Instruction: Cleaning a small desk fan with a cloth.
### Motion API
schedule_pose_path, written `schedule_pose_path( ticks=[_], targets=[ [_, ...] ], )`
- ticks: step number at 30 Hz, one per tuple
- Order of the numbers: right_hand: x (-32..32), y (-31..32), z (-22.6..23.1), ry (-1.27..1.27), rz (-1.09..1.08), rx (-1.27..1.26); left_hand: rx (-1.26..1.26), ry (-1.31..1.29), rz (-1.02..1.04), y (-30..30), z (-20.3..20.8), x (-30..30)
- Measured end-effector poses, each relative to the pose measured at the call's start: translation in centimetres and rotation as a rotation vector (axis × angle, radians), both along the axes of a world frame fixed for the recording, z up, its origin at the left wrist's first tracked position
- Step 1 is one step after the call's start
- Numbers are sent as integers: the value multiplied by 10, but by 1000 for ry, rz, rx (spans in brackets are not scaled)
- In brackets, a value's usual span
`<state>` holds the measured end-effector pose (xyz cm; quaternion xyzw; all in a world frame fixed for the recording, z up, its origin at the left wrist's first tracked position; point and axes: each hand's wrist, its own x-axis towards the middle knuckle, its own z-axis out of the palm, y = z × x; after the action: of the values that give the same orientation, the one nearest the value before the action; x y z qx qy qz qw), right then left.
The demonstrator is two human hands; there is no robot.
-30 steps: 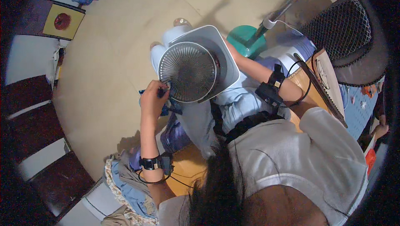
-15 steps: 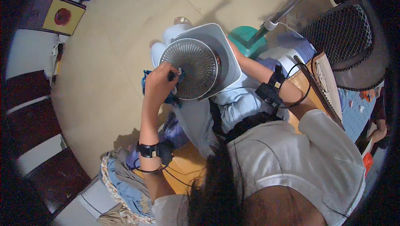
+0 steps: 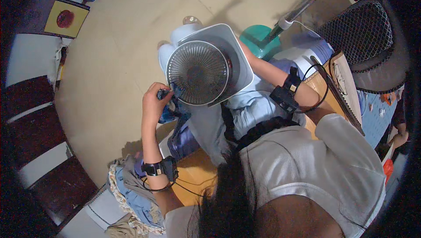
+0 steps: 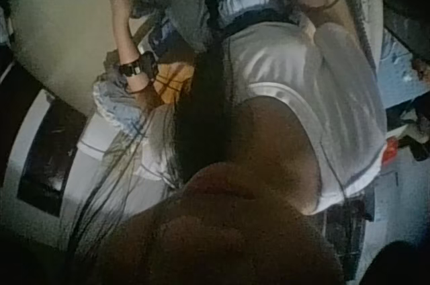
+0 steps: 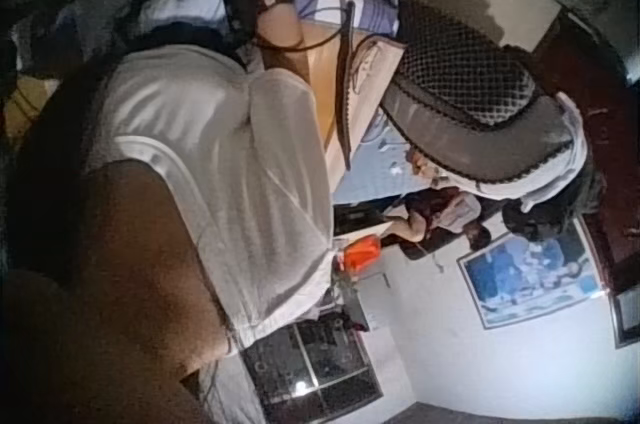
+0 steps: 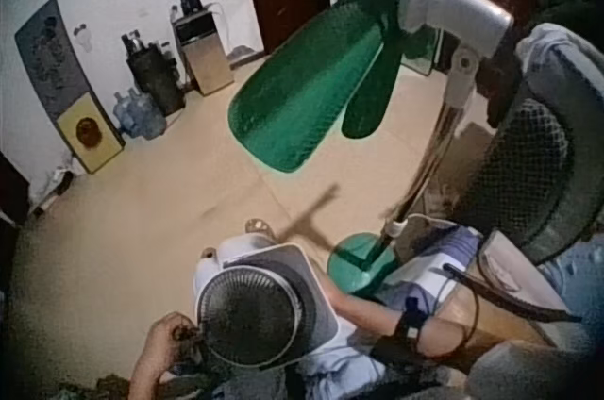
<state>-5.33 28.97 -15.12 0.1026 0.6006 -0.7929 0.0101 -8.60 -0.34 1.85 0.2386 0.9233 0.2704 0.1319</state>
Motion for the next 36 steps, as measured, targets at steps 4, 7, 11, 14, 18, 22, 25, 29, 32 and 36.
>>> schedule_pose_path(
  ticks=[4,7,11,14,18,22,25,29,32,36],
  targets=[
    [3,-1,8,49,-50,71,-31,96,-51,14,6,2],
    [9,-8,56,-19,-73,-95,13,42,-92,30,14,0],
    [8,-6,63,-33,-45,-165,-1,130,-225,55,17,-7],
    [8,-4,67,-15,-5,-118,-44,139,-262,59,20,-10],
    [10,-6,59,-170,-36,-323,50,66,-169,50,15,-5],
    [11,-6,42,12,-45,71,5,34,-87,22,7,0],
    [6,-3,20,73,-48,111,-4,47,-75,9,1,-1],
    [7,-4,31,8,-52,-13,3,62,-116,20,7,-1],
    [5,-2,24,13,-26,51,44,20,-151,40,12,-5],
    [6,1,24,48,-3,-68,0,43,-241,58,16,-13]
  ],
)
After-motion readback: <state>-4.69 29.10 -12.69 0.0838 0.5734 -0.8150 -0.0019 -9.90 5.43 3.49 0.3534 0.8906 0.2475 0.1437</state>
